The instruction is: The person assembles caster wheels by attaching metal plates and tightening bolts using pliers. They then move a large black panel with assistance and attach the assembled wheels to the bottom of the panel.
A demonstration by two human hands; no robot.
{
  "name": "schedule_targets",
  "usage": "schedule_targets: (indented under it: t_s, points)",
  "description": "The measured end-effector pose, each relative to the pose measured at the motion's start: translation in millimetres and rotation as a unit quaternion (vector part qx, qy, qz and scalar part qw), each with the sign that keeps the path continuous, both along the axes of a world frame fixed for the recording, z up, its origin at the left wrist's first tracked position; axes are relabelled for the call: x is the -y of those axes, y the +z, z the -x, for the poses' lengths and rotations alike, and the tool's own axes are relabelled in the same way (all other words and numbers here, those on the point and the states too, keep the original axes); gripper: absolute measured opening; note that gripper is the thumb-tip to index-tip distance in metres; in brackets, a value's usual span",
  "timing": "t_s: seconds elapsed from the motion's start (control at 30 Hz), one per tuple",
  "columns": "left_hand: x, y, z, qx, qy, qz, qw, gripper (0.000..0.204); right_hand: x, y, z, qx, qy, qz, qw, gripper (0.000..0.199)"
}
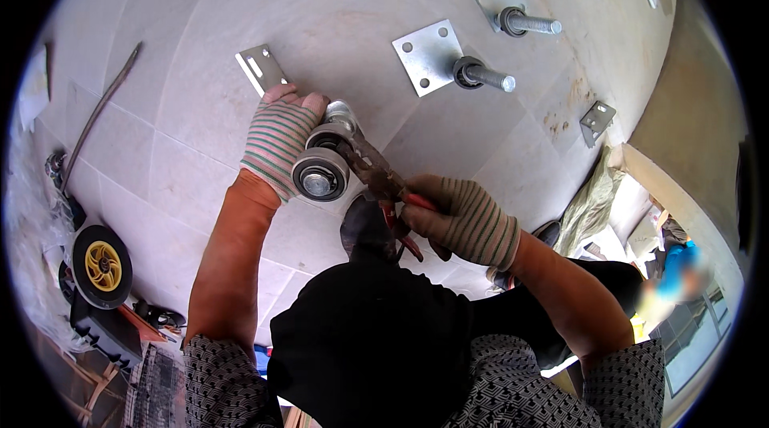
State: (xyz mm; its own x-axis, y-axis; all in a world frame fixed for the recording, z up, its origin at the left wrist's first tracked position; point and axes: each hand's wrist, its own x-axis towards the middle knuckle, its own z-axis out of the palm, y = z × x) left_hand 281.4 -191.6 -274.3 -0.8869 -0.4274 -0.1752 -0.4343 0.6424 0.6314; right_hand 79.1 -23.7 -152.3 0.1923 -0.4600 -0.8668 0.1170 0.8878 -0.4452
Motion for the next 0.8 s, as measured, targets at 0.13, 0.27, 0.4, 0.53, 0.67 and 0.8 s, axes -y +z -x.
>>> schedule_targets:
  t_s: [0.13,0.27,0.4,0.53,0.67,0.8]
  points:
    - [-1,-7,2,0.005,-0.013,0.008,1.0,0.066,-20,-8,0,-0.004,-0.014,0.026,1.0,0.031]
    - [-5,-11,-5,0.022,0.025,-0.07,0.997,0.072,-31,-13,-5,-0.014,-0.024,0.033,0.999,0.032]
    - [-11,-10,-5,-0.056,0.175,-0.281,0.942,0.065,-39,-13,-2,-0.03,-0.022,0.04,0.998,0.032]
    - [-11,26,15,-0.01,0.077,0.022,0.997,0.056,-59,-23,-2,-0.133,-0.035,0.095,0.986,0.032]
    - [-13,39,23,-0.022,0.184,-0.119,0.975,0.048,-76,-60,-4,-0.246,-0.027,0.11,0.963,0.03]
    - [-18,48,37,-0.042,0.244,-0.229,0.941,0.035,-91,-92,3,-0.335,0.053,0.052,0.939,0.024]
